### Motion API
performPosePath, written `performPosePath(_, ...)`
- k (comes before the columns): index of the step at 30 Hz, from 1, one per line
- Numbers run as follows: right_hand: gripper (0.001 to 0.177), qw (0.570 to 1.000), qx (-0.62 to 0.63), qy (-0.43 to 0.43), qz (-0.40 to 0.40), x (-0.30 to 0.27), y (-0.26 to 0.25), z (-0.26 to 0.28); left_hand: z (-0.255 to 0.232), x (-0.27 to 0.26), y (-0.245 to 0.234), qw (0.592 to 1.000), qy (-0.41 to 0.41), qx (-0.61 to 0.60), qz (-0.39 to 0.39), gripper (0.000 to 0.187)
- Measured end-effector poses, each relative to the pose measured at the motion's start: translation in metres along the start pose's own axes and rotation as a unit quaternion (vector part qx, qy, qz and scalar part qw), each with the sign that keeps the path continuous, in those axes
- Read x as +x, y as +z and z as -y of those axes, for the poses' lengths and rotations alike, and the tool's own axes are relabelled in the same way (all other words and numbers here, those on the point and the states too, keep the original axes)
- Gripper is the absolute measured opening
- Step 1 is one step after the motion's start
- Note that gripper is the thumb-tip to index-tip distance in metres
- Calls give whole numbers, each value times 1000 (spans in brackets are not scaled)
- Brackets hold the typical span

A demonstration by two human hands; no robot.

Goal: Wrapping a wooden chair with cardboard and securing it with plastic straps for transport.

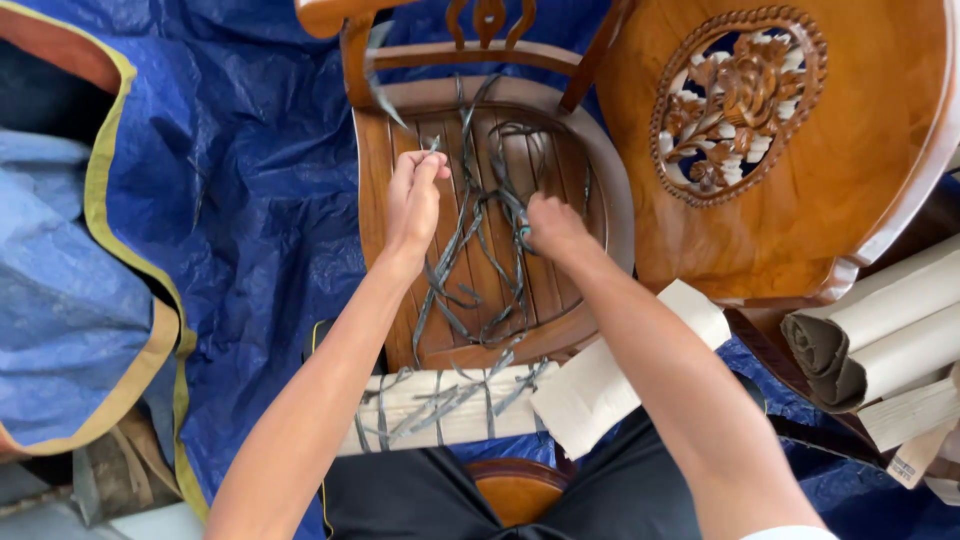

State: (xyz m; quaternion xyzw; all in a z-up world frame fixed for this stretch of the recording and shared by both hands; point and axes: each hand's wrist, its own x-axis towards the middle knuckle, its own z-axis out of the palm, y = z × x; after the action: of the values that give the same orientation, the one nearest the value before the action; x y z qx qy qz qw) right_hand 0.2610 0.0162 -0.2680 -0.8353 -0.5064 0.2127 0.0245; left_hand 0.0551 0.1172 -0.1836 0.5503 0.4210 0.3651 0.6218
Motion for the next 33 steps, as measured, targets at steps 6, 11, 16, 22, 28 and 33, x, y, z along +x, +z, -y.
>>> performPosePath(6, 25, 998, -58, -37, 5, 29, 58, -27, -48, -31, 2, 993, 92, -12, 67, 18)
performPosePath(11, 21, 996, -77, -32, 33, 28, 54, -16, -77, -58, 19, 991, 82, -38, 98, 27)
performPosePath(16, 30, 996, -74, -46, 29, -18, -17, 13, -97, -76, 47, 975, 186, -20, 117, 35)
performPosePath(22, 29, 934, 341, -103, -31, -2, -11, -15, -109, -84, 76, 960, 235, -5, 150, 35)
performPosePath(28, 37, 685, 691, -206, -100, -173, -129, 28, -130, -101, 97, 950, 271, 2, 156, 34)
performPosePath(33, 23, 691, 667, -178, -215, -266, -144, 46, -152, -133, 121, 947, 245, -12, 206, 37)
